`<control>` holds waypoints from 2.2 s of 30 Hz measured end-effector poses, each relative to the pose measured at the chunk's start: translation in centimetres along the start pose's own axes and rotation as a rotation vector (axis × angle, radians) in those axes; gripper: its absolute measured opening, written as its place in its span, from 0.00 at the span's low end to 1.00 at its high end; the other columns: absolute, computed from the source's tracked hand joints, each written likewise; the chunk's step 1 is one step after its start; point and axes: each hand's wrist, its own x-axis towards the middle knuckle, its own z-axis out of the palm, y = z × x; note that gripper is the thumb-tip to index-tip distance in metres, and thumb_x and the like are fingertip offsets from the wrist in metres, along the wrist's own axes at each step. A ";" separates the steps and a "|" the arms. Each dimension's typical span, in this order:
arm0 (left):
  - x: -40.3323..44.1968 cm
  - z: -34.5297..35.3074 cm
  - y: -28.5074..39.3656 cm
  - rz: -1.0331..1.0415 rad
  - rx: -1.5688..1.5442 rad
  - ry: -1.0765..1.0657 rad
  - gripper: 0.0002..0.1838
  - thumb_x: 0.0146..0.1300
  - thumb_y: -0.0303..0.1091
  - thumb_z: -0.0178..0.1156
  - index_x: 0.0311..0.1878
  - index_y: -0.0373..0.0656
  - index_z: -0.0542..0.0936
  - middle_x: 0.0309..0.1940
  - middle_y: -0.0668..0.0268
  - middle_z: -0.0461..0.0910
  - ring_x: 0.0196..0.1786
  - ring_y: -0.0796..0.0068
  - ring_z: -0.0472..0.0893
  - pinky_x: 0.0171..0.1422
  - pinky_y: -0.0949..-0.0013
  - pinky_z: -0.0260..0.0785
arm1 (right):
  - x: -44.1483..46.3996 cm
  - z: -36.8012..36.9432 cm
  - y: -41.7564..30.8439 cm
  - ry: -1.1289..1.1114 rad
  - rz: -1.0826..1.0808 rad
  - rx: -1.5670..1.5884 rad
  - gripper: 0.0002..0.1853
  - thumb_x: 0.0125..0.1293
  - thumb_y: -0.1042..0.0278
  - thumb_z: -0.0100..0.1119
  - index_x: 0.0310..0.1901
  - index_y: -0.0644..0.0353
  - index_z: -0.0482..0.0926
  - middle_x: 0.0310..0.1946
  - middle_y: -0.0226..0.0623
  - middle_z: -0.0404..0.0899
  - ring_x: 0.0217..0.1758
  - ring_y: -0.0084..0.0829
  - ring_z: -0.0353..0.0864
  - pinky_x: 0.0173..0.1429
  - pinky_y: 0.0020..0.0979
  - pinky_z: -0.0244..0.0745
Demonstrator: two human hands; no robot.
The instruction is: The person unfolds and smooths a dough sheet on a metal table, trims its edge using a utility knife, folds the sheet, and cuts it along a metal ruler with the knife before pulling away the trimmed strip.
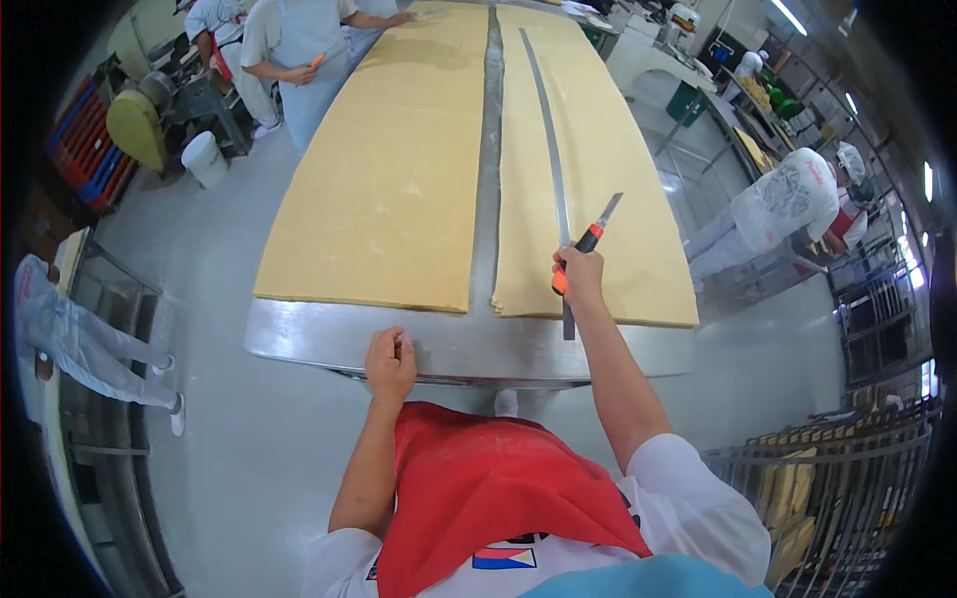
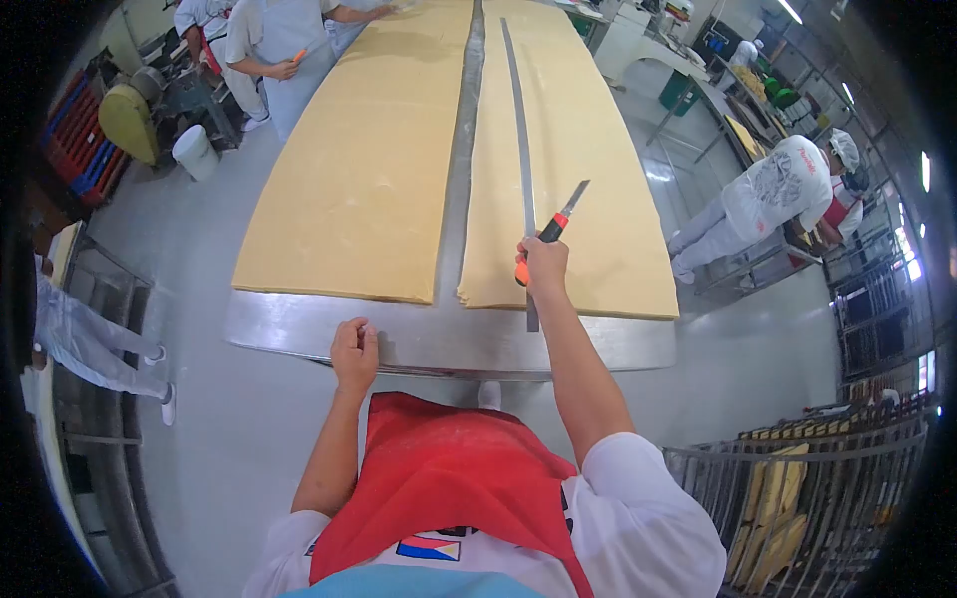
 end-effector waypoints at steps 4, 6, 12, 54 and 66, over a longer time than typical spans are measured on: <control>0.4 -0.3 0.3 -0.010 0.003 -0.010 0.07 0.67 0.29 0.62 0.46 0.38 0.81 0.32 0.60 0.77 0.32 0.66 0.78 0.37 0.64 0.72 | 0.7 1.9 0.5 0.008 0.013 -0.039 0.03 0.60 0.79 0.58 0.30 0.69 0.78 0.22 0.40 0.79 0.20 0.29 0.77 0.25 0.31 0.72; 0.6 -0.2 0.3 -0.005 0.009 -0.022 0.08 0.67 0.29 0.63 0.46 0.38 0.81 0.32 0.61 0.76 0.32 0.66 0.78 0.37 0.64 0.72 | 0.9 2.4 0.7 0.008 0.028 -0.027 0.02 0.59 0.80 0.57 0.29 0.67 0.77 0.23 0.40 0.79 0.20 0.29 0.77 0.25 0.30 0.71; 0.6 -0.1 0.7 -0.017 0.056 -0.023 0.08 0.65 0.29 0.63 0.47 0.40 0.80 0.33 0.61 0.77 0.32 0.65 0.79 0.37 0.63 0.73 | 2.6 3.4 1.3 0.006 0.018 -0.006 0.07 0.54 0.78 0.59 0.22 0.70 0.77 0.17 0.40 0.76 0.18 0.32 0.77 0.23 0.34 0.70; 14.1 16.8 13.1 -0.532 -0.049 -0.909 0.16 0.69 0.44 0.63 0.44 0.38 0.85 0.29 0.63 0.84 0.27 0.77 0.80 0.29 0.69 0.71 | 7.3 5.1 1.7 -0.061 0.350 0.220 0.09 0.60 0.81 0.57 0.41 0.78 0.75 0.30 0.51 0.81 0.27 0.40 0.82 0.29 0.40 0.76; 14.6 20.1 11.2 -0.714 -0.327 -0.934 0.06 0.64 0.29 0.69 0.39 0.37 0.83 0.23 0.71 0.77 0.21 0.83 0.72 0.22 0.75 0.61 | 6.5 -0.2 0.6 -0.059 -0.059 0.146 0.14 0.65 0.77 0.62 0.52 0.67 0.81 0.44 0.40 0.84 0.44 0.29 0.83 0.47 0.33 0.80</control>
